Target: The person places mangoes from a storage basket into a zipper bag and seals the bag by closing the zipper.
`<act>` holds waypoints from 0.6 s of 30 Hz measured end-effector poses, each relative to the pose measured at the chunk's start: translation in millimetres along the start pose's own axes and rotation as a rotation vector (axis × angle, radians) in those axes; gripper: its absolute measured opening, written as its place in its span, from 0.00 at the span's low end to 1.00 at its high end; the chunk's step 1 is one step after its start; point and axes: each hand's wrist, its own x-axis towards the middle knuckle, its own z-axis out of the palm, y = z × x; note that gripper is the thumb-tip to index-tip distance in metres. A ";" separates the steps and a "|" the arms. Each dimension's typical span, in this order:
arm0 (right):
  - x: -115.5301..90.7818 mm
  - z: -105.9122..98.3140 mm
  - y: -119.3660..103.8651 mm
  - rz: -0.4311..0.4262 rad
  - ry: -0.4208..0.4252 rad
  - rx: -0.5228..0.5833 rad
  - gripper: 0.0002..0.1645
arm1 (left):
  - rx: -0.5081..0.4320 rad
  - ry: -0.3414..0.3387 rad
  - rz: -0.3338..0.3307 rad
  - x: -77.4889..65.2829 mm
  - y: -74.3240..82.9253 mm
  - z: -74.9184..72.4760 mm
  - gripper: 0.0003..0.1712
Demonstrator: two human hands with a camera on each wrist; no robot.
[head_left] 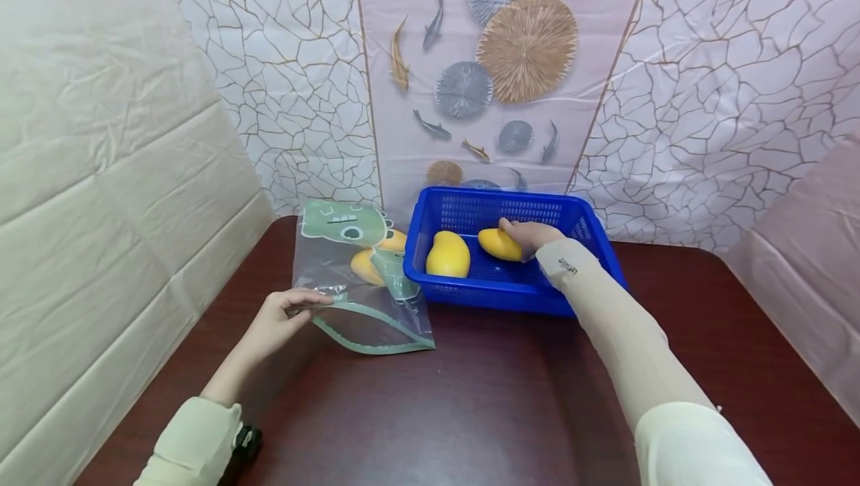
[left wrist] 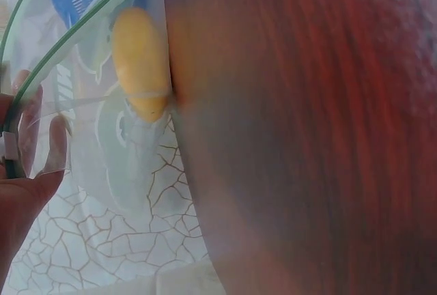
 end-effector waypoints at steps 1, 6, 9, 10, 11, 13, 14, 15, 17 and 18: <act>-0.9 0.7 -0.8 0.019 -0.015 0.008 0.43 | 0.000 -0.004 -0.005 -0.1 0.3 0.0 0.15; -7.1 0.1 -9.3 0.085 -0.095 0.029 0.57 | 0.005 -0.016 -0.029 -0.8 1.1 0.2 0.18; -8.6 -1.3 -9.8 0.091 -0.100 0.008 0.58 | 0.009 -0.022 -0.029 0.2 0.7 0.4 0.18; -8.5 -1.3 -8.6 0.090 -0.101 0.005 0.58 | 0.011 -0.025 -0.028 0.4 0.5 0.5 0.18; -8.1 -1.0 -6.7 0.085 -0.100 0.002 0.57 | 0.015 -0.027 -0.026 0.7 0.2 0.6 0.18; -8.1 -0.8 -3.6 0.068 -0.098 0.020 0.54 | 0.016 -0.027 -0.026 1.0 -0.3 0.6 0.19; -8.4 -0.9 -2.3 0.059 -0.097 0.031 0.54 | 0.017 -0.026 -0.028 1.0 -0.5 0.5 0.19; -8.8 -1.0 -1.2 0.047 -0.096 0.039 0.53 | 0.016 -0.024 -0.029 1.1 -0.7 0.6 0.19; -10.1 -1.5 0.6 0.021 -0.089 0.049 0.50 | 0.013 -0.022 -0.027 1.4 -1.3 0.7 0.19; -10.8 -1.9 1.1 0.016 -0.088 0.055 0.49 | 0.010 -0.023 -0.026 1.5 -1.6 0.8 0.19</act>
